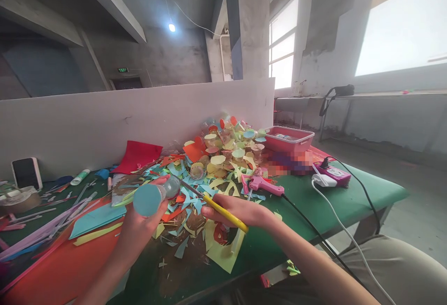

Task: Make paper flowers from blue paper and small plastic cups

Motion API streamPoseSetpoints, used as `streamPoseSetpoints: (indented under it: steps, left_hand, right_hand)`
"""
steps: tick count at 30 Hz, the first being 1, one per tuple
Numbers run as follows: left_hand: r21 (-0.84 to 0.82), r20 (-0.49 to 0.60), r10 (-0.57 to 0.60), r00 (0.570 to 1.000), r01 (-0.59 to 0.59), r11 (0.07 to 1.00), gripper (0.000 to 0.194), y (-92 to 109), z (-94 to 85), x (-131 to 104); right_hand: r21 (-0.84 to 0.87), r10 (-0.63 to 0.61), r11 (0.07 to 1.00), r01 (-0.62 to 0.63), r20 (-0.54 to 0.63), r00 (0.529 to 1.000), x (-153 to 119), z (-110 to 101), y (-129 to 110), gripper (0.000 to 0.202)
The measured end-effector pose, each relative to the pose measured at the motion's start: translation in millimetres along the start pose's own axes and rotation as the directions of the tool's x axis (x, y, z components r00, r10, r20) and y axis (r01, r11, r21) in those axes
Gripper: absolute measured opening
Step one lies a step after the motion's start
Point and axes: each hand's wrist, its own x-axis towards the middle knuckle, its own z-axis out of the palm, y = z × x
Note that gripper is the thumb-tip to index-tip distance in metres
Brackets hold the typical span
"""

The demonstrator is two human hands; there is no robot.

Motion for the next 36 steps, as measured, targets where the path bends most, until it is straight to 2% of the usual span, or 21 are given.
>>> streamPoseSetpoints:
  steps: [7,10,13,17,24,28,36]
  left_hand:
    - [0.099,0.002,0.079,0.997,-0.079,0.992,0.035,-8,-1.1,1]
    - [0.105,0.002,0.095,0.995,-0.095,0.990,0.035,-7,-1.2,1]
    - [0.101,0.003,0.060,0.998,-0.060,0.993,0.037,-4,-1.3,1]
    - [0.103,0.008,0.001,1.000,-0.002,0.995,0.041,-4,-0.2,2]
    - [0.160,-0.010,0.059,0.998,-0.057,0.985,0.046,-7,5.8,-1]
    - [0.177,-0.066,0.113,0.991,-0.100,0.979,0.048,-9,7.5,-1]
    - [0.196,-0.106,0.085,0.991,-0.063,0.979,0.041,-2,2.4,-3]
  right_hand:
    - [-0.047,0.021,0.999,-0.022,-0.033,0.999,4,0,6,0.046]
    - [0.004,0.028,1.000,-0.028,-0.027,0.999,4,0,3,0.045]
    - [0.062,0.051,0.997,-0.050,-0.023,0.998,3,1,0,0.044]
    - [0.048,0.055,0.997,-0.052,-0.055,0.997,5,2,1,0.045]
    - [0.104,0.078,0.992,-0.070,-0.075,0.994,5,7,1,0.045]
    - [0.090,0.077,0.993,-0.072,-0.053,0.996,2,6,-2,0.045]
    - [0.061,0.107,0.993,-0.102,-0.081,0.991,0,2,-4,0.048]
